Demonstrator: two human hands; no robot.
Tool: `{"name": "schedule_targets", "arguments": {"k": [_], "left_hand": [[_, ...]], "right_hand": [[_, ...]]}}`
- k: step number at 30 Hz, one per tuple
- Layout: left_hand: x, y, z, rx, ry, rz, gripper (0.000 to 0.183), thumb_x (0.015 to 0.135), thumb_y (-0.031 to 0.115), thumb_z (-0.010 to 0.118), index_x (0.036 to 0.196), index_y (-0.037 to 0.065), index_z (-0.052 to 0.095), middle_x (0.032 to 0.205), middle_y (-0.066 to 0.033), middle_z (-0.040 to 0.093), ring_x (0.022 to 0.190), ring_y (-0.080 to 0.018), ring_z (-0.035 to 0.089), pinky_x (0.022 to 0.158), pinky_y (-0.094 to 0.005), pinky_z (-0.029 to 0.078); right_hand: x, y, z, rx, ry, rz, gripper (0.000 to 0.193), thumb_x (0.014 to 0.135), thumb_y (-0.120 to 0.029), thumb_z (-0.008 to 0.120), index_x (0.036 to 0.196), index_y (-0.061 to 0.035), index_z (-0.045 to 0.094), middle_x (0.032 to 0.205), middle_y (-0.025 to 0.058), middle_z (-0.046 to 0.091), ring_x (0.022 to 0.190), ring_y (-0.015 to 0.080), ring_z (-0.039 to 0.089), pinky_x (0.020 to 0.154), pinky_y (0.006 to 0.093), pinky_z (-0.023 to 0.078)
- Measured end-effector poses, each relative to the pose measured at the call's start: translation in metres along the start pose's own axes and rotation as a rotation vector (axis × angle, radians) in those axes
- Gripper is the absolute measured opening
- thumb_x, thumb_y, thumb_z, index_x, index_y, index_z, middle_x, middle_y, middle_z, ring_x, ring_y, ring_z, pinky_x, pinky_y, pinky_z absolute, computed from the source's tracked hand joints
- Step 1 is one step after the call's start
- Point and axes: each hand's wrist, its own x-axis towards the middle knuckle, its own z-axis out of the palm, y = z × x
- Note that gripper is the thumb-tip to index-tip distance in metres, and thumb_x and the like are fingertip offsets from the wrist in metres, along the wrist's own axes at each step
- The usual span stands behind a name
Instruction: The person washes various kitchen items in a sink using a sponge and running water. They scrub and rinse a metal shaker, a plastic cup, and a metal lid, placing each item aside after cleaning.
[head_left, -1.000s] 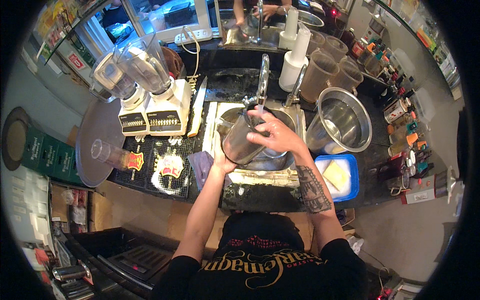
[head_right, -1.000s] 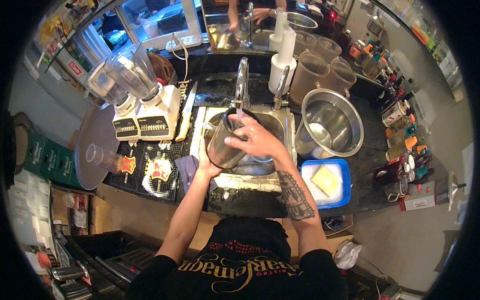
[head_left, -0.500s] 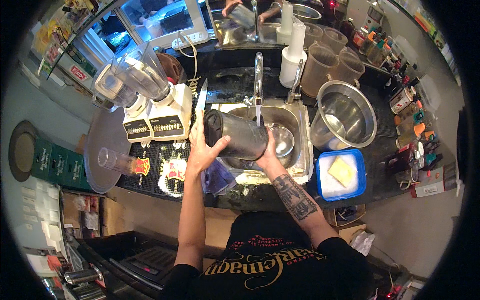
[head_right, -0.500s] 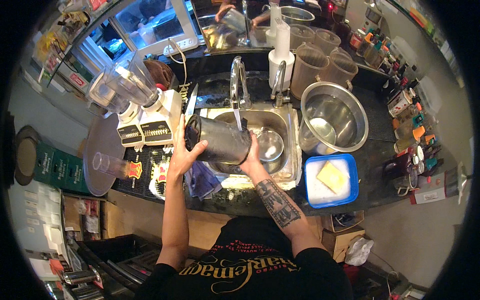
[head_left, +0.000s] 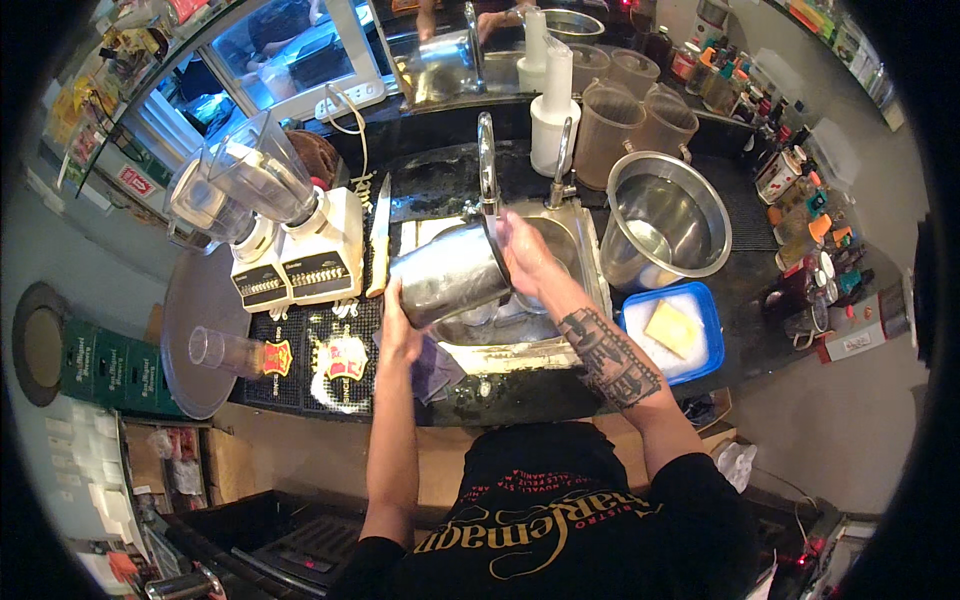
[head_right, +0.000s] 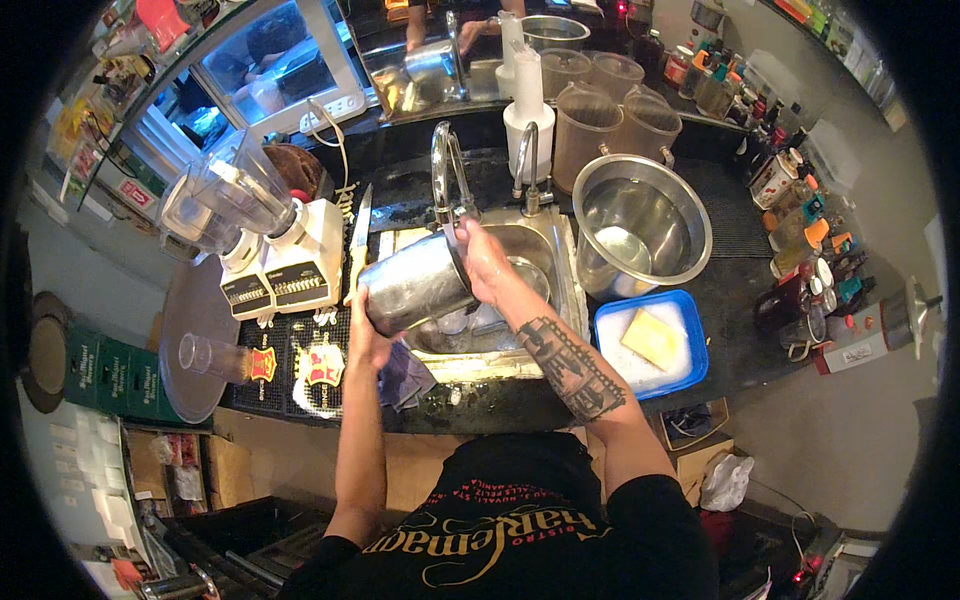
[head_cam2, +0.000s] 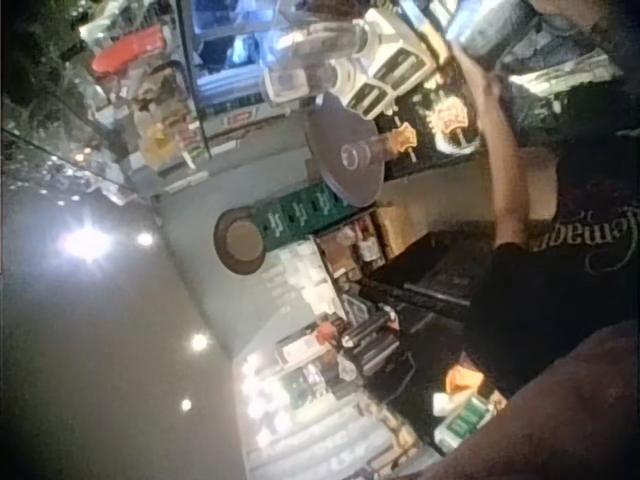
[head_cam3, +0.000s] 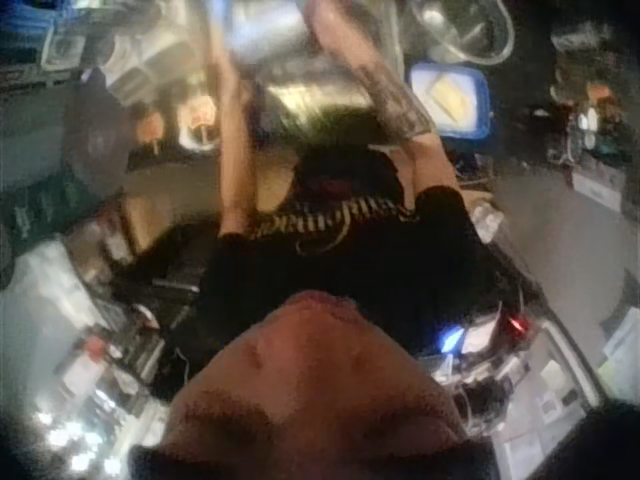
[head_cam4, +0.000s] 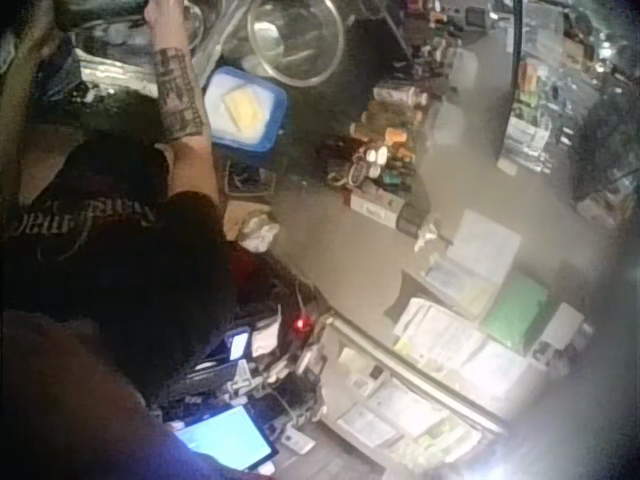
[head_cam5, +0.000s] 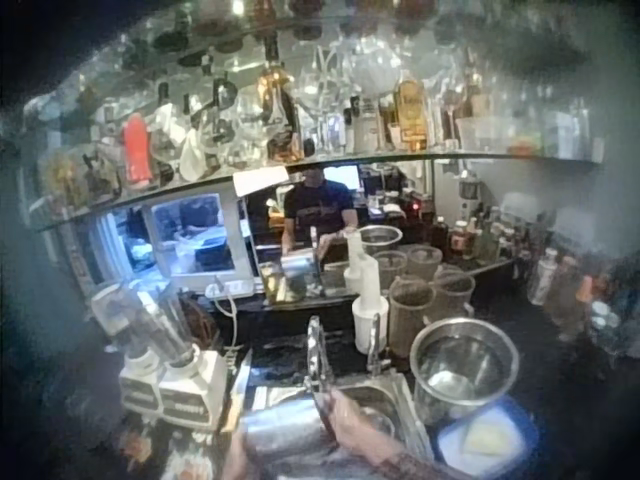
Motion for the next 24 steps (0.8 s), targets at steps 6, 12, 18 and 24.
{"name": "schedule_targets", "arguments": {"k": [6,12,18,24], "left_hand": [[0.029,-0.070,0.008,-0.330,-0.159,-0.293,0.086,0.085,0.072,0.035,0.150,0.017,0.023,0.150,-0.0168,0.033,0.132,-0.0403,0.039,0.097,-0.0662,0.037],[0.040,-0.087,-0.002,-0.436,-0.226,-0.306,0.081,0.087,0.068,0.038,0.147,0.014,0.029,0.149,-0.0164,0.034,0.131,-0.0413,0.039,0.098,-0.0679,0.036],[0.038,-0.087,0.004,-0.581,-0.229,-0.359,0.074,0.088,0.065,0.035,0.143,0.016,0.036,0.147,-0.0139,0.040,0.129,-0.0395,0.043,0.094,-0.0649,0.040],[0.037,-0.085,0.004,-0.525,-0.244,-0.251,0.069,0.087,0.061,0.038,0.140,0.016,0.040,0.143,-0.0134,0.045,0.127,-0.0393,0.046,0.093,-0.0653,0.041]], "right_hand": [[0.013,-0.020,-0.005,-0.832,-0.182,-0.053,0.033,0.099,-0.029,0.045,0.104,-0.0002,0.062,0.096,0.0082,0.064,0.091,0.0195,0.062,0.087,0.0346,0.050],[-0.012,-0.051,0.004,-1.341,-0.466,-0.074,0.036,0.098,-0.025,0.051,0.112,0.0064,0.061,0.107,0.0146,0.067,0.106,0.0198,0.062,0.095,0.0345,0.047],[0.002,-0.044,-0.006,-1.311,-0.525,-0.634,0.028,0.100,-0.022,0.047,0.102,-0.0008,0.066,0.103,0.0145,0.068,0.102,0.0230,0.064,0.089,0.0352,0.048],[-0.010,-0.035,0.004,-1.394,-0.367,-0.605,0.041,0.097,-0.036,0.052,0.098,0.0026,0.064,0.097,0.0181,0.064,0.090,0.0318,0.063,0.078,0.0384,0.048]]}}
